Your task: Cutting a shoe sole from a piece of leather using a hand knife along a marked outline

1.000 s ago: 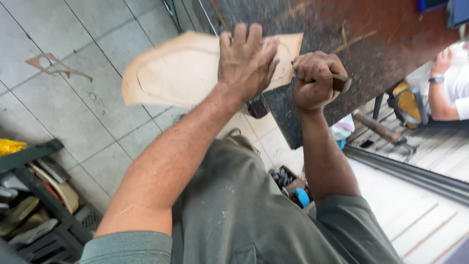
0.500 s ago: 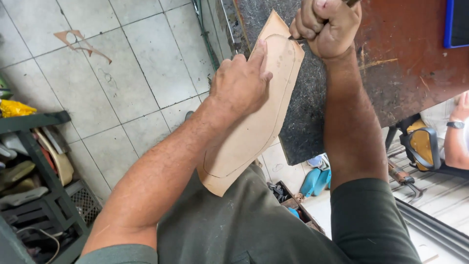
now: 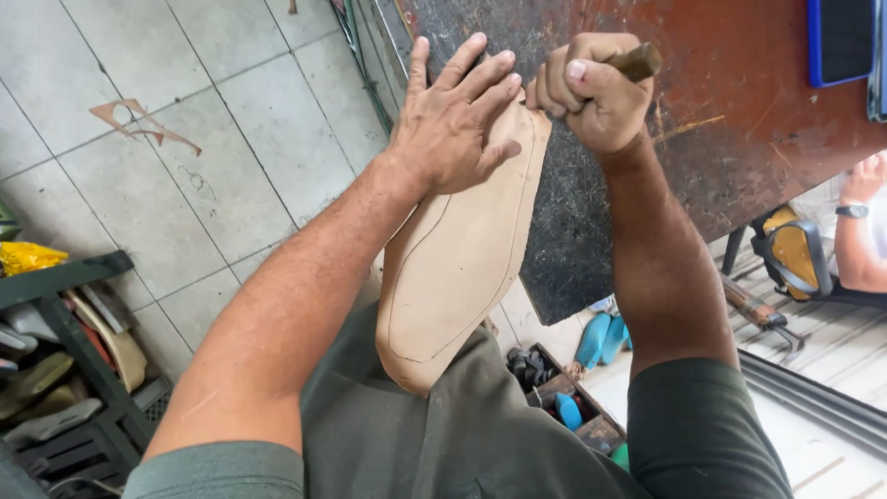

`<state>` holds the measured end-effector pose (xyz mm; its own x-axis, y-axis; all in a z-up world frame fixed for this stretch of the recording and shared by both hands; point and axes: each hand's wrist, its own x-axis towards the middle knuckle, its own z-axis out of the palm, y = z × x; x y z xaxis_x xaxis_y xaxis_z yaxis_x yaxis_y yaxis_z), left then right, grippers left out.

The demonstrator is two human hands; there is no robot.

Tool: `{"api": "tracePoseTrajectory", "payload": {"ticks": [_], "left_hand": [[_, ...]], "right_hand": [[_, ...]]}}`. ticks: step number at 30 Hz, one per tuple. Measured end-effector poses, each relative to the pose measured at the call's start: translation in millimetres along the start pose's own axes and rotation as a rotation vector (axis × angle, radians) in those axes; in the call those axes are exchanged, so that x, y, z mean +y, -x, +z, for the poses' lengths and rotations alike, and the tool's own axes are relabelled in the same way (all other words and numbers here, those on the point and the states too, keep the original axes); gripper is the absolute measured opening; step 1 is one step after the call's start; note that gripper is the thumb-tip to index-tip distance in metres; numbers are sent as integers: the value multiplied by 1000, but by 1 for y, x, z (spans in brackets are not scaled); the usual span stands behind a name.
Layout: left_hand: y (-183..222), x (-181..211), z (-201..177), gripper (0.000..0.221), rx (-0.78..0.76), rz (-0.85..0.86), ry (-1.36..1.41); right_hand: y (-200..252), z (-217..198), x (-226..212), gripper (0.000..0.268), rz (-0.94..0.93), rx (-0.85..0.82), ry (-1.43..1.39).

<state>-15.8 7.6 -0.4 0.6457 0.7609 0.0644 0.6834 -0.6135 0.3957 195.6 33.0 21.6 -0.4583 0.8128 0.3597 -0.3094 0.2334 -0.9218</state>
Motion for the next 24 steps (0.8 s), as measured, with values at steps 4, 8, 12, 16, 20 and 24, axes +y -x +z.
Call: {"api": "tracePoseTrajectory", "payload": {"ticks": [4, 8, 12, 16, 20, 24], "left_hand": [[5, -5, 5, 70, 65, -26, 26], [7, -5, 3, 62, 148, 7, 13], [8, -4, 4, 61, 168, -4, -2], [9, -4, 4, 60, 180, 3, -14], [9, -4, 7, 61, 193, 7, -15], [7, -2, 4, 60, 163, -18, -38]], "right_hand": [[0, 4, -1, 29, -50, -1, -40], [3, 7, -5, 30, -90, 20, 10], [10, 4, 1, 32, -116, 57, -10], [13, 4, 3, 31, -141, 86, -34], [15, 6, 2, 32, -138, 95, 12], [15, 8, 0, 31, -130, 119, -3]]}}
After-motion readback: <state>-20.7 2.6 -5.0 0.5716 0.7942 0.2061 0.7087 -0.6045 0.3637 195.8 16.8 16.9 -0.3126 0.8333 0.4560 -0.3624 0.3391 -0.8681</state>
